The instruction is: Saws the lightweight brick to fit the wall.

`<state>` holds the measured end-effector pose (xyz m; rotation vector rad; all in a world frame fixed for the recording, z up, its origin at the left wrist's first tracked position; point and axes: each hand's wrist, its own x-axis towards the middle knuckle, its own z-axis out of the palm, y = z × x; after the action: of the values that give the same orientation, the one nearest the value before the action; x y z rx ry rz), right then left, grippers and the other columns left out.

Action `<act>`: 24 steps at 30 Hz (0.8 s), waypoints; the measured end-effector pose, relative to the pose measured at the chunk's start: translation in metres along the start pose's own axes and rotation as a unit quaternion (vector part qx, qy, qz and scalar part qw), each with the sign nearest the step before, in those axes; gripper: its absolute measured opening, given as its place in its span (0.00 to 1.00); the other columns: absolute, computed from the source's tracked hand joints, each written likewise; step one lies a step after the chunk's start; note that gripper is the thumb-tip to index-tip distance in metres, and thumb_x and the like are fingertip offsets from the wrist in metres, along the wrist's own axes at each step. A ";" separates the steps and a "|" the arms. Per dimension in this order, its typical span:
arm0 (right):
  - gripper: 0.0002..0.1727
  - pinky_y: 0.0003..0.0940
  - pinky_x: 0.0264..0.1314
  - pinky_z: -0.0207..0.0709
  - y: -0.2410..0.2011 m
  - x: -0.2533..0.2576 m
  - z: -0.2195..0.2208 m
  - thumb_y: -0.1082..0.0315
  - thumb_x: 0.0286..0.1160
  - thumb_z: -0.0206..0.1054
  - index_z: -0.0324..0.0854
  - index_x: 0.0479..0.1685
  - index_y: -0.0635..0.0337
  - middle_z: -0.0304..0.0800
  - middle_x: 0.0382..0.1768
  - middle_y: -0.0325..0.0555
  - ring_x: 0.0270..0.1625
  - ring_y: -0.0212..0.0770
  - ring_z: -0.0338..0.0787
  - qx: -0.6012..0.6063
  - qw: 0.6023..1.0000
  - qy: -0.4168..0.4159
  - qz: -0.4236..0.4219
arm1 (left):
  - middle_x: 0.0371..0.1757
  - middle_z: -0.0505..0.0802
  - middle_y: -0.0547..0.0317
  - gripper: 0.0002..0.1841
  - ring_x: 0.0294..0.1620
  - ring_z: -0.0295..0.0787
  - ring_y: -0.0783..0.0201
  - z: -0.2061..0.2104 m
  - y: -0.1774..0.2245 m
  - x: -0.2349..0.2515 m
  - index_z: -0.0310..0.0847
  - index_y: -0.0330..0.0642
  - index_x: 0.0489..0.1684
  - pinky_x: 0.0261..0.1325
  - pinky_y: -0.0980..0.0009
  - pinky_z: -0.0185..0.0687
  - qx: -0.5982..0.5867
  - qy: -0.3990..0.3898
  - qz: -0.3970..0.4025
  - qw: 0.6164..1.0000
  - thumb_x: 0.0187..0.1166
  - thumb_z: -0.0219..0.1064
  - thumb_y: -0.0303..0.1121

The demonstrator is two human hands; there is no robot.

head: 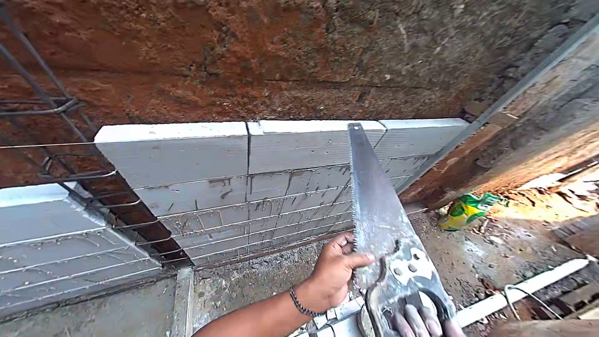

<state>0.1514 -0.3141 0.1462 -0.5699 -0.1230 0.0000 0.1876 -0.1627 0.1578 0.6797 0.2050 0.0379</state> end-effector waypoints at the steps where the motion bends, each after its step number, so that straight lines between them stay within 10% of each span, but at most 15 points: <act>1: 0.27 0.22 0.24 0.81 0.002 0.019 0.007 0.59 0.92 0.40 0.81 0.28 0.57 0.84 0.19 0.36 0.20 0.29 0.85 0.003 1.000 0.009 -0.010 | 0.44 0.92 0.48 0.14 0.40 0.91 0.59 0.006 0.007 0.017 0.75 0.33 0.60 0.47 0.62 0.90 -0.008 0.007 -0.002 1.000 0.79 0.65 0.17; 10: 0.20 0.22 0.11 0.72 0.015 0.155 0.056 0.60 0.92 0.41 0.70 0.28 0.52 0.70 0.11 0.33 0.09 0.28 0.73 -0.016 0.991 0.135 0.022 | 0.45 0.92 0.48 0.19 0.38 0.92 0.59 0.017 0.071 0.178 0.79 0.37 0.62 0.42 0.65 0.90 0.060 0.031 -0.046 0.997 0.85 0.65 0.44; 24: 0.18 0.23 0.09 0.74 0.028 0.124 0.074 0.64 0.91 0.45 0.70 0.28 0.53 0.72 0.11 0.34 0.08 0.28 0.74 -0.061 0.977 0.187 0.081 | 0.44 0.93 0.44 0.15 0.38 0.94 0.56 -0.017 0.080 0.163 0.74 0.37 0.66 0.40 0.63 0.91 0.071 0.055 -0.008 0.996 0.86 0.62 0.31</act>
<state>0.2672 -0.2463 0.2068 -0.6926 0.2916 0.0428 0.3467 -0.0732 0.1660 0.8182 0.3217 0.0459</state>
